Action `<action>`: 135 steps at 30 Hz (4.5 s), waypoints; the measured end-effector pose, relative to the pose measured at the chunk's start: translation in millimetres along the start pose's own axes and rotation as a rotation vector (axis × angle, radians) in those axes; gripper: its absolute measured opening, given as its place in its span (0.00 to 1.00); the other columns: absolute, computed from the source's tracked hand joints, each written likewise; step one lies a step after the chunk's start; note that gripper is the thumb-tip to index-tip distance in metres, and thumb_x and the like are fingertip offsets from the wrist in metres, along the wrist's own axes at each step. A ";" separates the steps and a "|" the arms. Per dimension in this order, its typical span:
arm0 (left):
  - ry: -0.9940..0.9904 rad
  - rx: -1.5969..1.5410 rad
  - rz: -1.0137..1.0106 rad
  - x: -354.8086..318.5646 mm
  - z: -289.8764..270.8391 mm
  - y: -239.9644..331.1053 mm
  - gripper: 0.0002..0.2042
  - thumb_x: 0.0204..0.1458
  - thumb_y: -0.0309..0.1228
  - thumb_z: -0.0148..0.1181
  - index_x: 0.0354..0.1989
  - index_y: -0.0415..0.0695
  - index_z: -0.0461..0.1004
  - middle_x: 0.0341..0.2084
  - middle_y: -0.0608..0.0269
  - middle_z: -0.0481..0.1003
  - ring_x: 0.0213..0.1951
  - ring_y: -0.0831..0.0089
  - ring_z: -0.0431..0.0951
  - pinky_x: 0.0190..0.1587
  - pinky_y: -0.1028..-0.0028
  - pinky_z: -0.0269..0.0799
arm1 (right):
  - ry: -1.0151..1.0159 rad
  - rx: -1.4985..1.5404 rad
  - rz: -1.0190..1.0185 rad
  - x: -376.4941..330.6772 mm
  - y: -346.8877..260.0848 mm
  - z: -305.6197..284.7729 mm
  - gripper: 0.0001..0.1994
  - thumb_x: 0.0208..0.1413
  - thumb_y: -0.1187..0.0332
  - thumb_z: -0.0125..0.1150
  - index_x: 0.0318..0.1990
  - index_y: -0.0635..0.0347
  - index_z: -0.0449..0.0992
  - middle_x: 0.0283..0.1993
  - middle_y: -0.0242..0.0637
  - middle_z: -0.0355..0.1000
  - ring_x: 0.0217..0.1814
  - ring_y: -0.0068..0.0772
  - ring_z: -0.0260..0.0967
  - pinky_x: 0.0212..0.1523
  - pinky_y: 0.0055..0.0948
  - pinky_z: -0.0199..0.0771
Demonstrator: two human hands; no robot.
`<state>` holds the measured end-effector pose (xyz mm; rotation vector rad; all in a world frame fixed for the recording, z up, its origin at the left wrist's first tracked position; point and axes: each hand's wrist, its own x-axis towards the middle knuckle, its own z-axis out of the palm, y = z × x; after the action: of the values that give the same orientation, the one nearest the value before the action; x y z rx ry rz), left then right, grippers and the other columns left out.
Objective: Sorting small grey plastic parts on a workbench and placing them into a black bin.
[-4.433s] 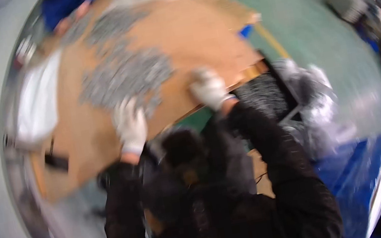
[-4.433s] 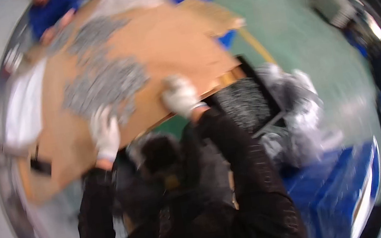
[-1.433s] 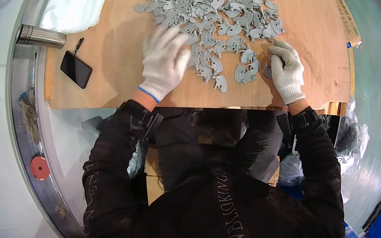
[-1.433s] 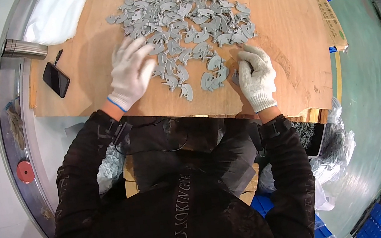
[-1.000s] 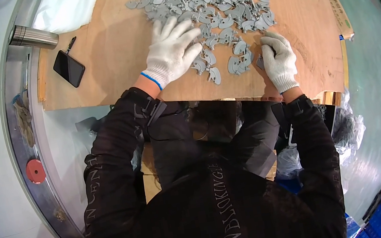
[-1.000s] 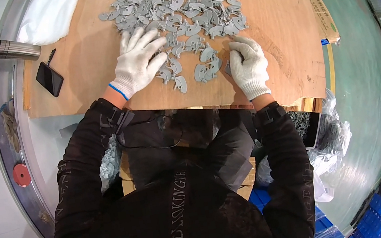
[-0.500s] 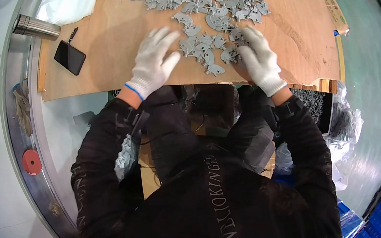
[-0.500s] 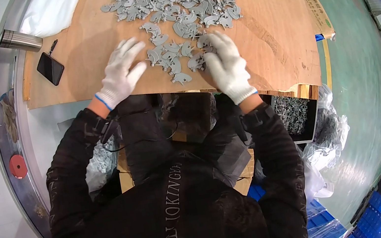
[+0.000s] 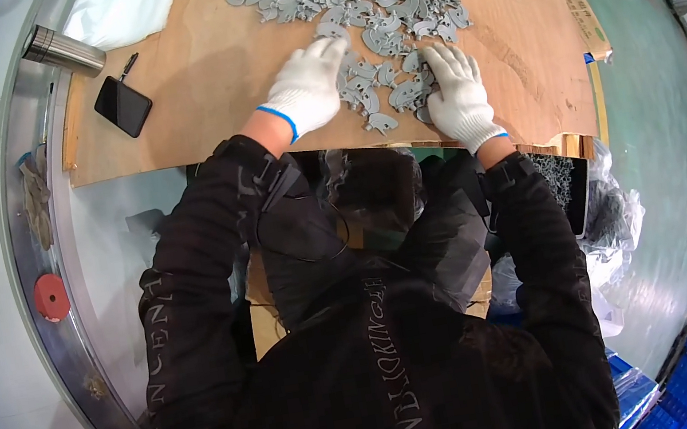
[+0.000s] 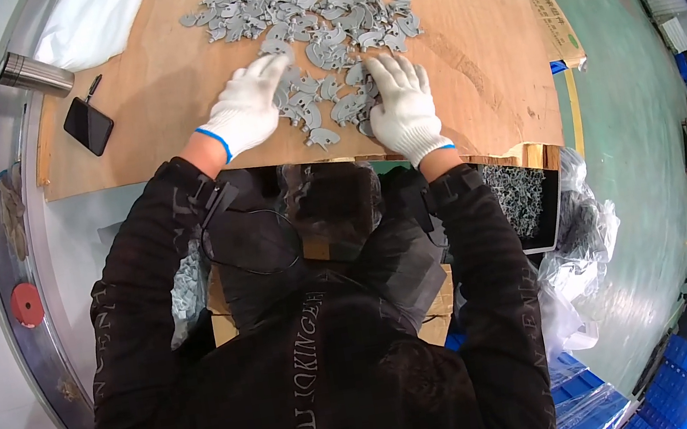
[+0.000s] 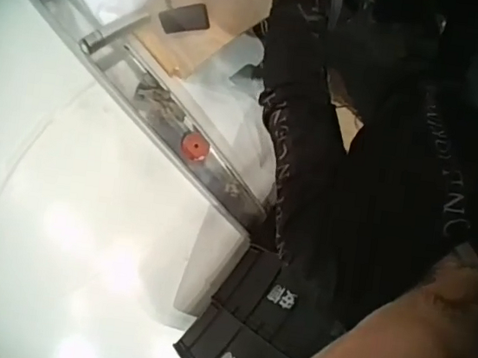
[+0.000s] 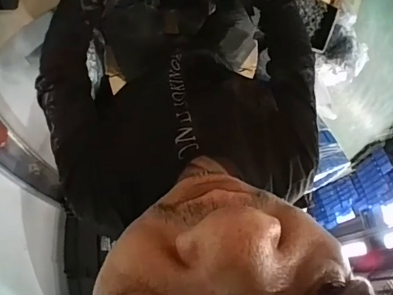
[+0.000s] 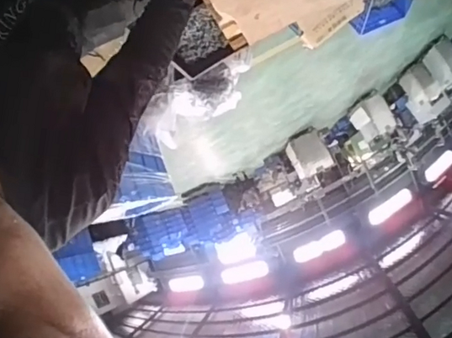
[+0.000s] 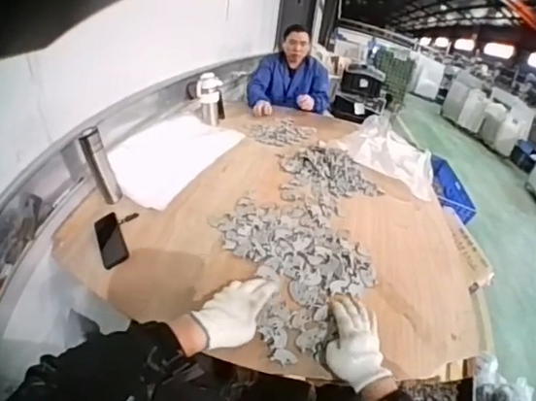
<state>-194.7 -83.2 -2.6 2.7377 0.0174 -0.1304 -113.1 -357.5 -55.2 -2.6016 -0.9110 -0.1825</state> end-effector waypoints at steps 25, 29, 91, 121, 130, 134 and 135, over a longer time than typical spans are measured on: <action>-0.205 -0.242 0.210 -92.7 27.5 30.5 0.17 0.63 0.24 0.55 0.59 0.50 0.76 0.58 0.52 0.78 0.58 0.49 0.80 0.61 0.55 0.78 | 0.024 0.232 -0.205 -120.5 -76.6 -17.8 0.23 0.56 0.83 0.56 0.60 0.60 0.79 0.62 0.49 0.77 0.71 0.60 0.69 0.78 0.58 0.60; -0.206 -0.247 0.342 -93.2 30.6 25.9 0.15 0.64 0.23 0.54 0.57 0.48 0.78 0.54 0.53 0.80 0.57 0.50 0.80 0.60 0.56 0.79 | 0.016 0.356 -0.177 -126.3 -67.8 -28.7 0.19 0.55 0.83 0.57 0.53 0.61 0.82 0.56 0.48 0.80 0.65 0.57 0.75 0.76 0.55 0.65; 0.630 -0.110 0.334 72.3 38.7 -32.6 0.16 0.52 0.41 0.73 0.47 0.53 0.83 0.58 0.60 0.78 0.67 0.49 0.70 0.74 0.45 0.58 | 0.165 0.036 0.243 76.0 -4.1 7.3 0.15 0.57 0.58 0.72 0.46 0.56 0.88 0.74 0.56 0.68 0.80 0.60 0.58 0.79 0.53 0.55; 0.499 0.074 0.308 89.9 53.6 -34.3 0.18 0.65 0.35 0.63 0.62 0.46 0.77 0.65 0.49 0.75 0.69 0.45 0.71 0.71 0.50 0.65 | 0.822 0.436 1.096 -259.3 124.9 -117.7 0.17 0.64 0.66 0.65 0.58 0.62 0.81 0.51 0.38 0.84 0.54 0.29 0.81 0.57 0.28 0.79; 0.410 0.151 0.483 85.1 47.1 -45.0 0.25 0.68 0.37 0.60 0.74 0.51 0.69 0.76 0.50 0.65 0.77 0.40 0.59 0.77 0.45 0.54 | 0.743 -0.031 0.827 -249.2 112.4 -127.0 0.20 0.59 0.72 0.65 0.60 0.57 0.81 0.58 0.46 0.80 0.62 0.49 0.78 0.66 0.42 0.76; 0.261 0.300 0.525 98.6 51.4 -46.7 0.29 0.70 0.41 0.58 0.78 0.54 0.64 0.80 0.52 0.57 0.80 0.41 0.52 0.79 0.41 0.47 | 0.730 0.219 0.619 -151.5 75.6 -88.8 0.12 0.60 0.69 0.66 0.49 0.59 0.82 0.52 0.49 0.79 0.58 0.57 0.77 0.61 0.49 0.78; 0.268 0.272 0.570 111.7 54.5 -26.6 0.29 0.70 0.41 0.58 0.78 0.54 0.64 0.80 0.52 0.57 0.80 0.41 0.52 0.79 0.41 0.47 | 0.576 0.200 0.426 -132.1 72.1 -83.6 0.13 0.59 0.69 0.65 0.50 0.62 0.82 0.54 0.53 0.78 0.60 0.59 0.75 0.62 0.50 0.77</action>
<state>-89.2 -80.7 -73.4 2.8786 -0.7451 0.4198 -171.3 -517.9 -32.3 -2.2889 -0.1600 -0.6412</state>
